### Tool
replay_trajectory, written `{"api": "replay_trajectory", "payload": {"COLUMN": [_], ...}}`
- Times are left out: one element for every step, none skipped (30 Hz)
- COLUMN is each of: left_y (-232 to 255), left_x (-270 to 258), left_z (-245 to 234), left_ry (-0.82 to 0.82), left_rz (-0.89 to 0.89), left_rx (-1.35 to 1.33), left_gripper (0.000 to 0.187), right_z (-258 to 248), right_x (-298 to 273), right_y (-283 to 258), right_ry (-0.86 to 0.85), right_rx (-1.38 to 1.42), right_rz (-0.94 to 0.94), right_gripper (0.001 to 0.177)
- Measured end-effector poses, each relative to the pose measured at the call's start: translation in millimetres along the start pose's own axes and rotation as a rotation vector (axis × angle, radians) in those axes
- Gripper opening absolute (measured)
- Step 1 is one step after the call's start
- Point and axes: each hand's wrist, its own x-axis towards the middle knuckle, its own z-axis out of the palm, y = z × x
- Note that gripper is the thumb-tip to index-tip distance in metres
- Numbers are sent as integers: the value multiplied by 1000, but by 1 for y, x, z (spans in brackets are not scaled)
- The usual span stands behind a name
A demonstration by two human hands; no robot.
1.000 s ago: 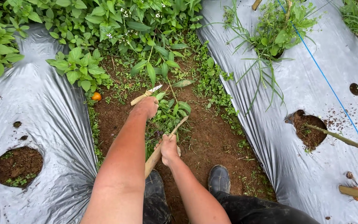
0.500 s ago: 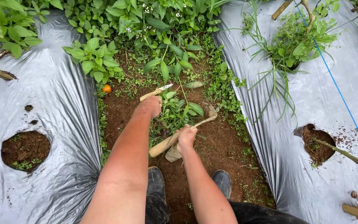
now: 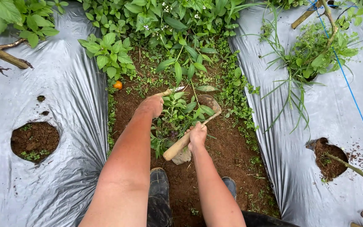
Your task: The person ties a small plant to a support stake using a blue string, then uses a knife to cut weeds and a hoe to clear the soil between rows covered with plastic mulch.
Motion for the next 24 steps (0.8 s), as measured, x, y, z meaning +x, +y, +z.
{"api": "replay_trajectory", "payload": {"left_y": [5,11,17,12,7,4,3,2,1,-2,-4,-7,-8,-11,-14,-14,-14,-13,-11,-10,-9,-5,0,9], "left_x": [-13,-26,-40,-32,-23,-14,-9,-4,1,9,16,24,30,36,42,39,37,34,34,33,32,21,9,-2], "left_z": [-9,-18,-27,-21,-14,-8,-5,-2,2,7,11,16,17,18,19,18,17,15,17,17,18,11,3,-6], "left_ry": [0,-31,-61,-60,-31,-1,1,33,65,66,72,76,76,87,99,96,105,114,113,102,92,90,74,60], "left_rz": [-5,-4,-3,-1,-1,3,7,21,35,34,30,26,25,28,30,26,19,11,8,9,11,14,0,-7], "left_rx": [-4,8,20,15,-39,-92,-95,-41,14,11,11,13,14,9,4,6,-33,-71,-67,-45,-22,-19,-33,-47], "left_gripper": [37,38,39,39,38,38,38,36,33,33,33,33,33,34,34,34,33,33,33,33,34,34,35,36], "right_z": [5,9,14,12,9,7,0,-6,-12,-18,-24,-29,-30,-30,-30,-26,-23,-19,-20,-20,-21,-23,-25,-28], "right_x": [-6,-11,-17,-24,-31,-37,-48,-60,-71,-69,-67,-64,-64,-64,-64,-60,-56,-51,-41,-31,-22,-29,-37,-42], "right_y": [-2,-6,-10,5,19,32,35,39,44,45,45,47,42,38,33,24,14,4,1,-2,-4,0,4,5], "right_ry": [-4,-89,-175,-175,-308,-439,-437,-480,-523,-524,-535,-546,-547,-498,-450,-451,-379,-307,-309,-250,-190,-187,-189,-187], "right_rx": [-5,-72,-140,-144,-273,-400,-403,-526,-649,-651,-664,-674,-674,-611,-548,-547,-520,-492,-489,-468,-447,-444,-477,-509], "right_rz": [2,22,43,39,73,107,102,82,62,61,23,-12,-11,-19,-26,-21,-41,-61,-57,-46,-34,-34,-16,-3], "right_gripper": [19,20,22,22,23,25,25,26,28,28,29,29,29,29,29,29,26,24,24,26,29,29,28,27]}}
